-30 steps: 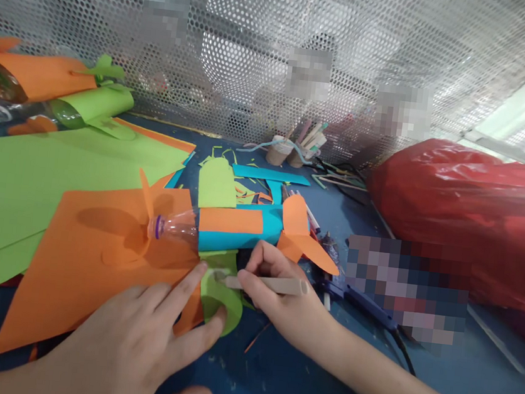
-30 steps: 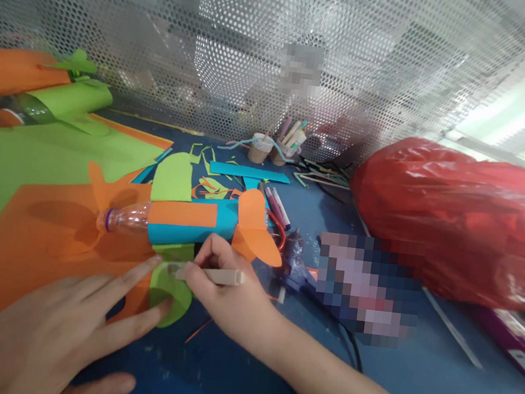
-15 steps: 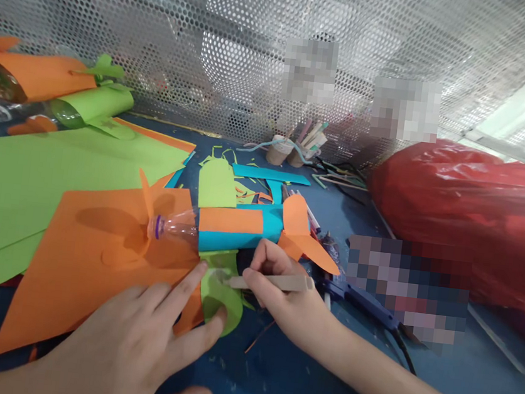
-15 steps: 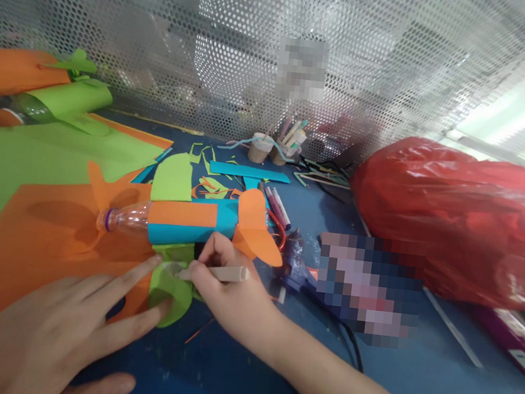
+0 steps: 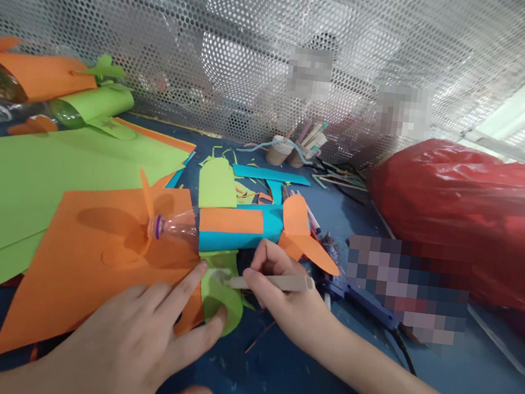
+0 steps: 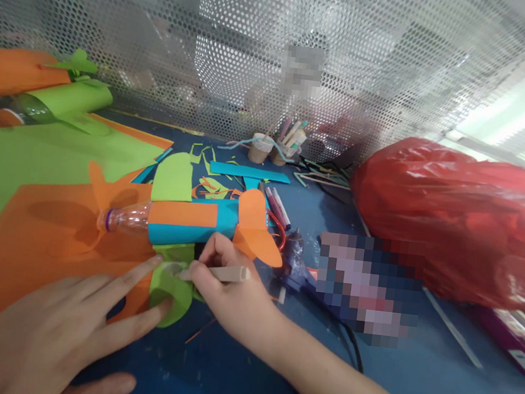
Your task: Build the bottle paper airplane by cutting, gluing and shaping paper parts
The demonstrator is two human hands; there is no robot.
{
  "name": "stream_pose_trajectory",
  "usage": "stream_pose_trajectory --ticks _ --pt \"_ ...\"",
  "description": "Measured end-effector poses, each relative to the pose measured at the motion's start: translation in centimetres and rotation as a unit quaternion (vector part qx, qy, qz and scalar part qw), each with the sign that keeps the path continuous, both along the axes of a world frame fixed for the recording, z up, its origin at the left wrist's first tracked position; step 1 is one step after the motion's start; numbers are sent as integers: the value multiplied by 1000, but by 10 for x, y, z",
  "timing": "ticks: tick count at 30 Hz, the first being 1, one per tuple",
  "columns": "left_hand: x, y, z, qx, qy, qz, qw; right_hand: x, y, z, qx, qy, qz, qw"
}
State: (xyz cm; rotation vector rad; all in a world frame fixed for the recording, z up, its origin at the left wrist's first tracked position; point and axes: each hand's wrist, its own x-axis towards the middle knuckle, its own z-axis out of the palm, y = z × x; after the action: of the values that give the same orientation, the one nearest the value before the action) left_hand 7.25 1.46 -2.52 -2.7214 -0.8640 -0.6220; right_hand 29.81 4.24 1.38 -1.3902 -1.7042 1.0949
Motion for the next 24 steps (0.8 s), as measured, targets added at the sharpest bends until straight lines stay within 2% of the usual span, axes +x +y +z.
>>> stream_pose_trajectory --ticks 8,24 --pt "0 0 2 -3 33 5 999 -1 -1 1 3 -2 -3 1000" --pt "-1 1 0 -10 -6 3 1000 0 -1 1 10 -8 2 1000"
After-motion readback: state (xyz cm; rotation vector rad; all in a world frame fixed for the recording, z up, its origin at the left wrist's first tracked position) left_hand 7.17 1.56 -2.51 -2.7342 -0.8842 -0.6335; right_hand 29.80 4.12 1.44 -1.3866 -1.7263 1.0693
